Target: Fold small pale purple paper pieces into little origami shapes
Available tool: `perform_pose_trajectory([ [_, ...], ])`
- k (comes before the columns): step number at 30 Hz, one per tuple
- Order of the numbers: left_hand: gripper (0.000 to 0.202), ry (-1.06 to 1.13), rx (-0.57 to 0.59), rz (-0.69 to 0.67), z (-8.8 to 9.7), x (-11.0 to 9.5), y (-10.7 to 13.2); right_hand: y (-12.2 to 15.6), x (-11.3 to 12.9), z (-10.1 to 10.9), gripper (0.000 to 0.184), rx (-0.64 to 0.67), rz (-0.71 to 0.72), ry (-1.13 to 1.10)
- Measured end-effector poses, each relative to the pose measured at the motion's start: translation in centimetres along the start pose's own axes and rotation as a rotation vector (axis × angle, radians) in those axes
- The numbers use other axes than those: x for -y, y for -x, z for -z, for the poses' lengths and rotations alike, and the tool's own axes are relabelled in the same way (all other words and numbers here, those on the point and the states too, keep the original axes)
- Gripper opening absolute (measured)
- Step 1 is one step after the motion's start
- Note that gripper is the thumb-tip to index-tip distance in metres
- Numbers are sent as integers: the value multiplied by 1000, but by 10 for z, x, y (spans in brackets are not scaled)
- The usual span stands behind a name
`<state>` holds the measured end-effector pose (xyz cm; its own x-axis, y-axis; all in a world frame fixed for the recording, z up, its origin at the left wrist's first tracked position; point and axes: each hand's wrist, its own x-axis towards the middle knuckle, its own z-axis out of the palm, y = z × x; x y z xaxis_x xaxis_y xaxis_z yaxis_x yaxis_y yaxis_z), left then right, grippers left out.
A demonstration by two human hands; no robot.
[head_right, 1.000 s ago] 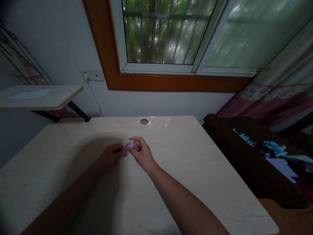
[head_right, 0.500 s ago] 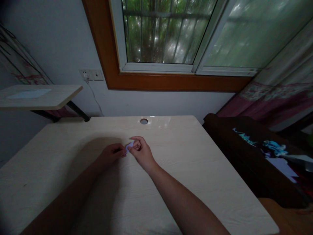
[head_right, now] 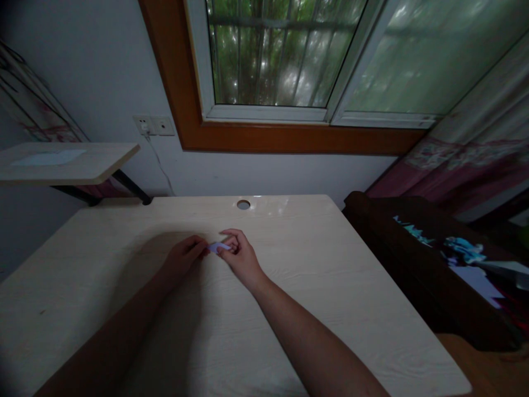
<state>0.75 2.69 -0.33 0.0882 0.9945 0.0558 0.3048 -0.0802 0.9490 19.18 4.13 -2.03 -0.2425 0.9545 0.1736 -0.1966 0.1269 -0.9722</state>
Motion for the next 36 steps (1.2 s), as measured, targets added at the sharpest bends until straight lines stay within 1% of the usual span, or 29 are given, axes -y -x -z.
perform_pose_trajectory([
  [3,29,26,-11,-19,1,-3,1,0,-1,0,41,-8,-5,2],
  [7,27,-28,45,-39,1,-1,1,1,-2,1,40,-2,0,33],
  [9,27,-82,53,-48,0,0,1,1,-1,1,34,13,-2,83],
  [13,28,-144,47,-81,-1,0,3,3,0,2,16,70,-1,205],
  [15,27,-195,50,-104,-1,-2,4,3,0,2,11,81,2,248],
  [20,26,-236,58,-144,-1,-4,6,2,-1,1,13,55,-11,302],
  [30,27,-121,79,-75,-2,-1,5,3,-3,4,11,33,6,309],
  [36,26,-141,66,-61,-3,-2,5,4,-3,3,12,26,9,326],
])
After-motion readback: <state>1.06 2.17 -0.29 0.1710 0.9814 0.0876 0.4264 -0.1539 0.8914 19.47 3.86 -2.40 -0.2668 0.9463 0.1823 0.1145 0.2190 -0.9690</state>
